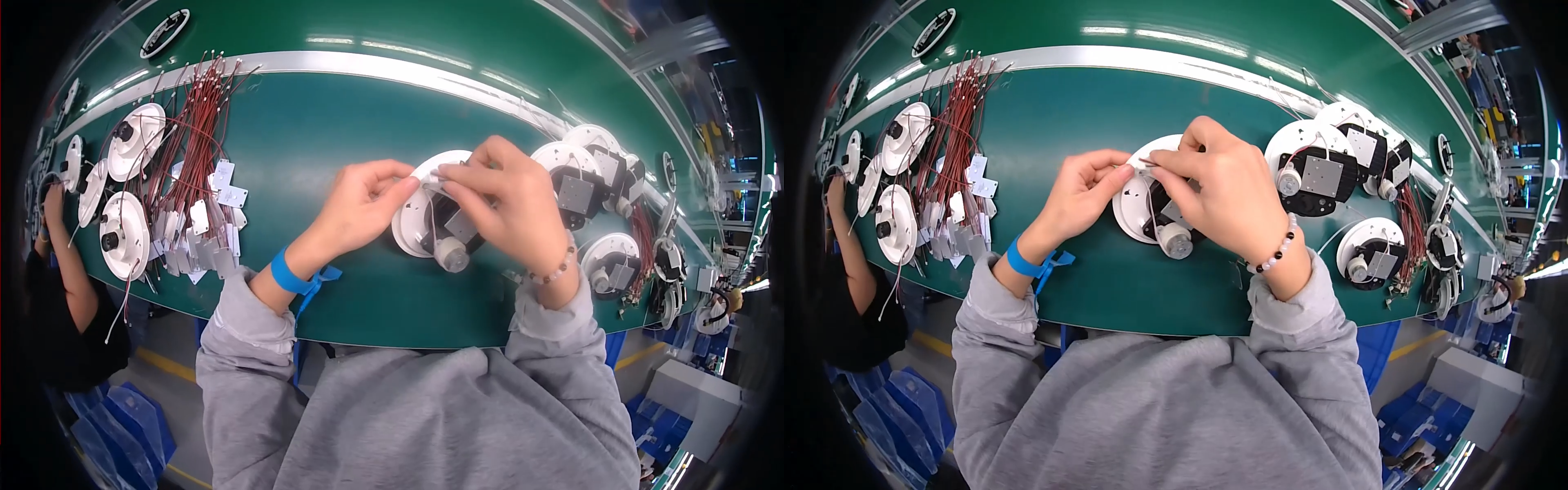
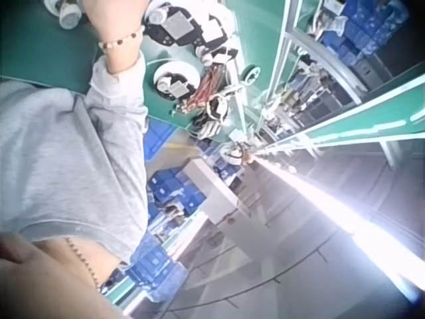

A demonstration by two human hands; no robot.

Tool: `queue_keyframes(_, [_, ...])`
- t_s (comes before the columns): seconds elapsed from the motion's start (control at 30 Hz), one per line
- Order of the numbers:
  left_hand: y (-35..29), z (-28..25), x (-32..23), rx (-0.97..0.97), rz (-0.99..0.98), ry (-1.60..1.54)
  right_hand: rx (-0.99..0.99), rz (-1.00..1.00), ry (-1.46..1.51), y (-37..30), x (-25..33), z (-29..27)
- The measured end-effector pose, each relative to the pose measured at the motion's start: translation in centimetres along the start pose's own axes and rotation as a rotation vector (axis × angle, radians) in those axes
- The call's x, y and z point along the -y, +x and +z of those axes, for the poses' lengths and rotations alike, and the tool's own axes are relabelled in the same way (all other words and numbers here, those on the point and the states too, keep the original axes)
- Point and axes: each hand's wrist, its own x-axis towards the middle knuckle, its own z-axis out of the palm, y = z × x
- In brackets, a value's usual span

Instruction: The recorder is assembling circular electronic components, likely parts of a smoke detector, by connecting wires and fitting them into plastic housings at a factory workbench.

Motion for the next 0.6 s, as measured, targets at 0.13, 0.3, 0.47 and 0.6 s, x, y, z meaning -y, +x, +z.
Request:
queue_keyframes(0.13, [-0.4,0.4,0.1,-0.038,0.011,-0.044,0.097,-0.014,-0.108,-0.2,0.0,-0.3])
queue_keyframes(0.3, [-0.8,0.9,-0.3,-0.052,0.037,-0.029,0.077,-0.074,-0.063,0.3,0.0,0.5])
queue_keyframes(0.47, [-0.8,0.9,-0.3,-0.074,0.023,0.030,0.112,-0.048,-0.233,0.3,1.2,0.0])
queue_keyframes(0.6, [-0.8,1.1,0.0,-0.098,0.038,-0.023,0.182,-0.024,-0.206,0.9,0.9,-0.2])
